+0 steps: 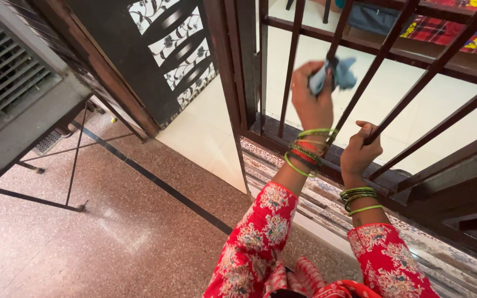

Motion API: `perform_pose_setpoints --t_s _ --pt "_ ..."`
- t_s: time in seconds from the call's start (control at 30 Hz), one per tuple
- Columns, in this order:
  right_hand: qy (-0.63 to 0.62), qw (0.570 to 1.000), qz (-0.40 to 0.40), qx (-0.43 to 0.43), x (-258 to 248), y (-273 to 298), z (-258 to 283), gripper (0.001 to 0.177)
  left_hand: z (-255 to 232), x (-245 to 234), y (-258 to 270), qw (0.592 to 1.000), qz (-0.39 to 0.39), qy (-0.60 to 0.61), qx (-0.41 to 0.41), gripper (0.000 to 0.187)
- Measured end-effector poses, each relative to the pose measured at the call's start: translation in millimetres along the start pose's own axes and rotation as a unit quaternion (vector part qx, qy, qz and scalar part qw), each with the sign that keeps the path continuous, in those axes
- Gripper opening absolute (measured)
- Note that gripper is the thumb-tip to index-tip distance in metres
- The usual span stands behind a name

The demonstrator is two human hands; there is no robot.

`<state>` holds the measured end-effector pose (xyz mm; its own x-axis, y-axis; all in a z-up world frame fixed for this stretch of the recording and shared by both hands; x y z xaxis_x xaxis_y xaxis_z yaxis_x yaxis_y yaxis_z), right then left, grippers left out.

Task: The person sits on the floor and wipes a dark brown metal railing with a blue cloth. They clean the vertical bars and the horizontal frame of the railing, moving the cloth back and forth along the surfaces.

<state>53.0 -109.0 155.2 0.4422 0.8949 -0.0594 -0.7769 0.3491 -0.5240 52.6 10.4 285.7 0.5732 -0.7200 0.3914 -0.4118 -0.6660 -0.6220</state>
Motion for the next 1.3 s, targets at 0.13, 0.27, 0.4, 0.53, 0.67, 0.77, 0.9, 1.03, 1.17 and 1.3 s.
perform_pose_setpoints --t_s 0.13,0.27,0.4,0.53,0.67,0.77,0.9,1.03,1.17,1.3 --pt "-0.028 1.0 0.006 0.0 -0.8 -0.1 3.4 0.036 40.1 -25.3 40.7 0.992 0.008 0.02 -0.122 0.025" --pt "0.021 1.0 -0.004 -0.019 -1.4 0.8 8.3 0.035 81.3 -57.6 79.6 0.986 0.039 -0.078 -0.142 0.034" --pt "0.008 1.0 -0.001 -0.014 -0.3 -0.1 9.4 0.037 106.4 -90.8 110.7 0.938 0.15 -0.138 -0.281 0.046" --pt "0.024 0.999 -0.004 -0.022 -0.7 0.2 9.5 0.038 117.4 -108.8 123.1 0.949 0.231 -0.091 -0.194 0.073" --pt "0.035 0.999 -0.015 -0.031 -0.7 -0.6 8.1 0.038 124.1 -115.5 124.1 0.928 0.179 0.114 -0.307 0.064" --pt "0.038 0.999 -0.02 -0.028 1.1 -0.1 4.1 0.037 111.9 -111.8 120.5 0.927 0.153 0.071 -0.334 0.067" --pt "0.017 1.0 -0.02 -0.016 1.5 -2.2 -1.7 0.035 97.4 -95.8 108.8 0.95 0.124 -0.044 -0.283 0.06" --pt "0.015 0.999 -0.026 -0.031 2.3 -1.3 -3.2 0.034 80.7 -79.5 86.0 0.959 0.101 -0.055 -0.259 0.049" --pt "0.025 0.998 -0.027 -0.057 0.6 -1.3 -5.6 0.035 51.5 -57.8 57.1 0.976 0.109 -0.036 -0.187 0.046" --pt "-0.037 0.999 -0.022 -0.013 3.6 -4.4 -12.3 0.035 24.1 -25.5 18.4 0.979 0.123 -0.025 -0.158 0.043"
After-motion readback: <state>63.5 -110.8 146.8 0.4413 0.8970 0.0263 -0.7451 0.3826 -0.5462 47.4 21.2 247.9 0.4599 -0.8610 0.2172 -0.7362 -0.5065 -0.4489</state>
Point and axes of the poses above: each hand's wrist, its own y-axis away from the middle knuckle, its own x-axis out of the palm, z = x × y, the point moved 1 cm from there along -y, towards the middle knuckle, and after that the axes turned 9 degrees about y, right-handed, at the moved point
